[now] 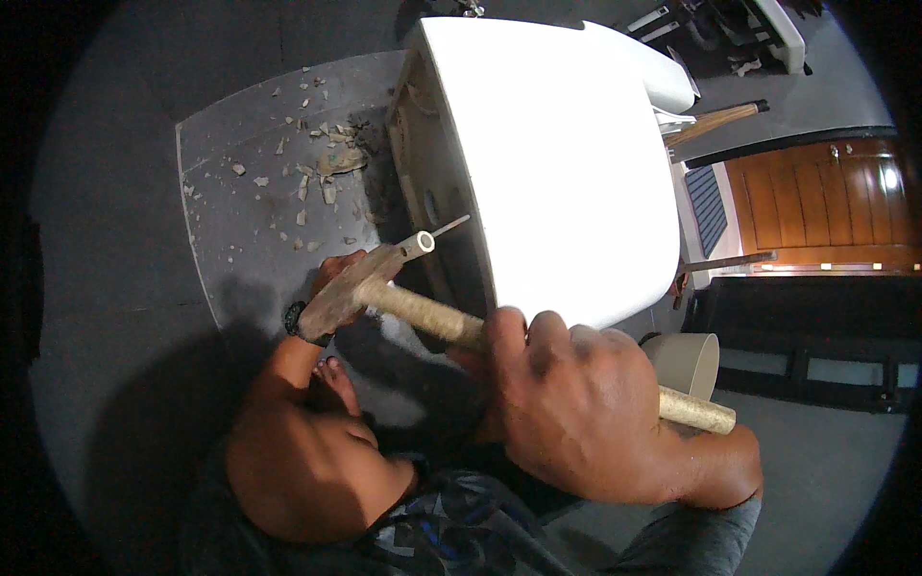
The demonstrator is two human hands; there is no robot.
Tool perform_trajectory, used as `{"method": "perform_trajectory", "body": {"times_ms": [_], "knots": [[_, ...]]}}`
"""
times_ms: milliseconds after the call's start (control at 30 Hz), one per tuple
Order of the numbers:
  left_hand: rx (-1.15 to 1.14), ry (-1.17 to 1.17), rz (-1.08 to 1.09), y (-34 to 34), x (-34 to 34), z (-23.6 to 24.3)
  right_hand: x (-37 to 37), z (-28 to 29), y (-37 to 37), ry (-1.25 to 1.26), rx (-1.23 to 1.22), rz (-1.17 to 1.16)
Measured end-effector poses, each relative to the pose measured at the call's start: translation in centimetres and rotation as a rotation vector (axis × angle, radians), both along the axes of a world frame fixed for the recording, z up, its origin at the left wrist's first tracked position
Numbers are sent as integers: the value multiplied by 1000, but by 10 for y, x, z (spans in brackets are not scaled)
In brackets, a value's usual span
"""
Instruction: The person removes a toilet from the floor, uses a hammer and chisel to break off the old flange, cleans the area, and then measures and repositions the toilet.
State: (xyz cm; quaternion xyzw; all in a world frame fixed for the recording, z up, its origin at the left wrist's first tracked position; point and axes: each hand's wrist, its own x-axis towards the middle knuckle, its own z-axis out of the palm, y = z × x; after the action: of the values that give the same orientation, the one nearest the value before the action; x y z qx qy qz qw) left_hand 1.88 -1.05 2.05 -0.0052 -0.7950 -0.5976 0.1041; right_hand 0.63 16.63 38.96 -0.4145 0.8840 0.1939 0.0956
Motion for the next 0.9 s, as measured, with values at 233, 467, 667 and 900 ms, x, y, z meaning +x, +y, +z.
{"method": "perform_trajectory", "body": {"times_ms": [233, 467, 667, 900], "knots": [[122, -113, -7, -2, -6, -6, -2, 0, -5, 1, -12, -7], [-133, 91, 38, -4, -2, 4, -14, -6, 1, 20, 60, -108], [177, 32, 103, 5, 9, 3, 3, -2, 21, -168, -96, -48], [159, 74, 112, 6, 10, 3, 6, 2, 28, -277, -20, -110]]}}
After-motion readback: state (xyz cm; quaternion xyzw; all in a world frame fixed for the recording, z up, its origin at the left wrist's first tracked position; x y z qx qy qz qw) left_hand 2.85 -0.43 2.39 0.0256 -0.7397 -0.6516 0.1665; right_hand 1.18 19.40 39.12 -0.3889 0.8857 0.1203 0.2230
